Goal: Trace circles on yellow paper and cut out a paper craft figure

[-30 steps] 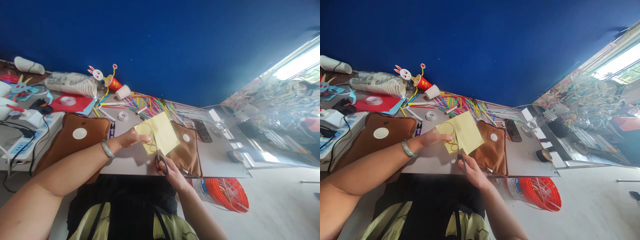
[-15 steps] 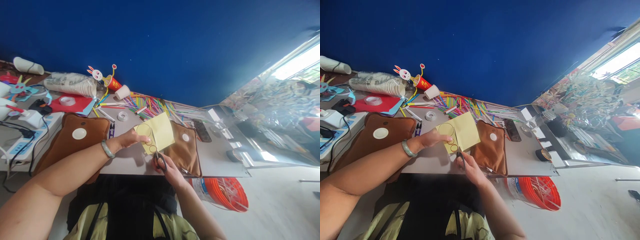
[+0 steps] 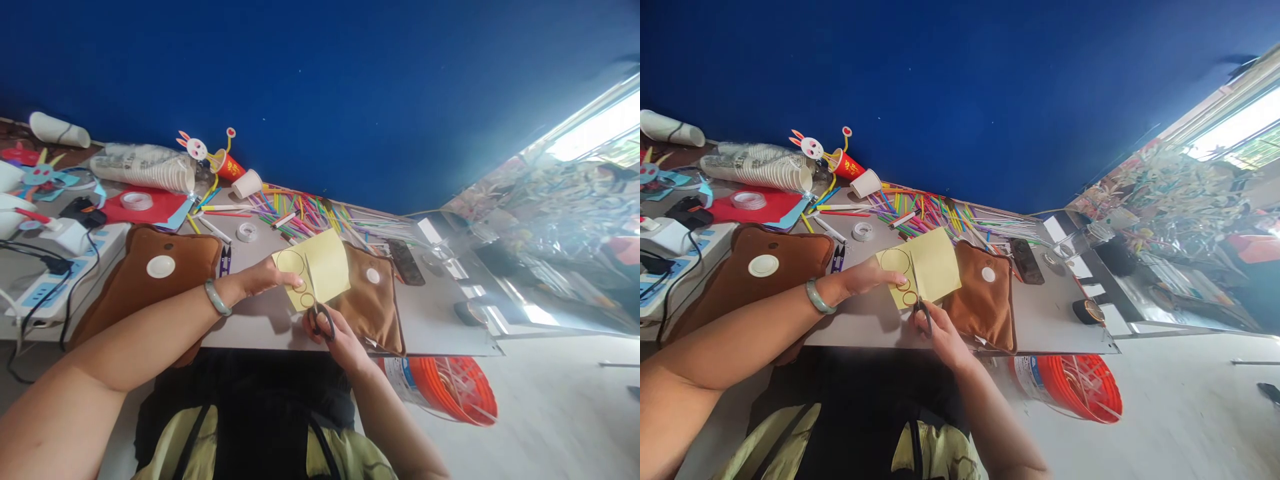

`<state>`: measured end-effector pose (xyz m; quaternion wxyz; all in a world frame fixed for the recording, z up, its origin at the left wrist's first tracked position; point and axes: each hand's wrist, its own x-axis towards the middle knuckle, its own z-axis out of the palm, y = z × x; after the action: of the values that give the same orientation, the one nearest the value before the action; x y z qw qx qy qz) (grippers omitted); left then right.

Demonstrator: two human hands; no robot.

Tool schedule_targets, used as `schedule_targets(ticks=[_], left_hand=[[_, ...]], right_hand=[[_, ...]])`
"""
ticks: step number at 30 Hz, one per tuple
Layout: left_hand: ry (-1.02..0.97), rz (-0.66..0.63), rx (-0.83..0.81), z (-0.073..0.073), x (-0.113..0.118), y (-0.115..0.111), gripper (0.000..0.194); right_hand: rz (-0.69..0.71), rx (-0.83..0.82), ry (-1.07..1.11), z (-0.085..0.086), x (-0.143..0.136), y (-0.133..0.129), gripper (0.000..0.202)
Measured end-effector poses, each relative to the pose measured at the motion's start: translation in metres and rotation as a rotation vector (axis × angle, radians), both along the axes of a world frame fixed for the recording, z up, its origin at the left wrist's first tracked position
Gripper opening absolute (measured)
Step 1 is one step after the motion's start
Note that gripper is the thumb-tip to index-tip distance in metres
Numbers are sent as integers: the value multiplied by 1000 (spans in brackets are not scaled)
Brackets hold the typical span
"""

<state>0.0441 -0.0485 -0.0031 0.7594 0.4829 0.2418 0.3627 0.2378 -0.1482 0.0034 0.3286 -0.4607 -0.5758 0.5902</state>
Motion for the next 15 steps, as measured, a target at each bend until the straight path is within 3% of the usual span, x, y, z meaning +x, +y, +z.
schedule_targets(ticks=[10, 15], left_hand=[[10, 4, 7, 2, 0, 0, 41], [35, -42, 14, -2, 1, 1, 43]], right_hand=[[22, -5, 58, -8, 4, 0, 52], [13, 11, 18, -4, 2, 2, 51]])
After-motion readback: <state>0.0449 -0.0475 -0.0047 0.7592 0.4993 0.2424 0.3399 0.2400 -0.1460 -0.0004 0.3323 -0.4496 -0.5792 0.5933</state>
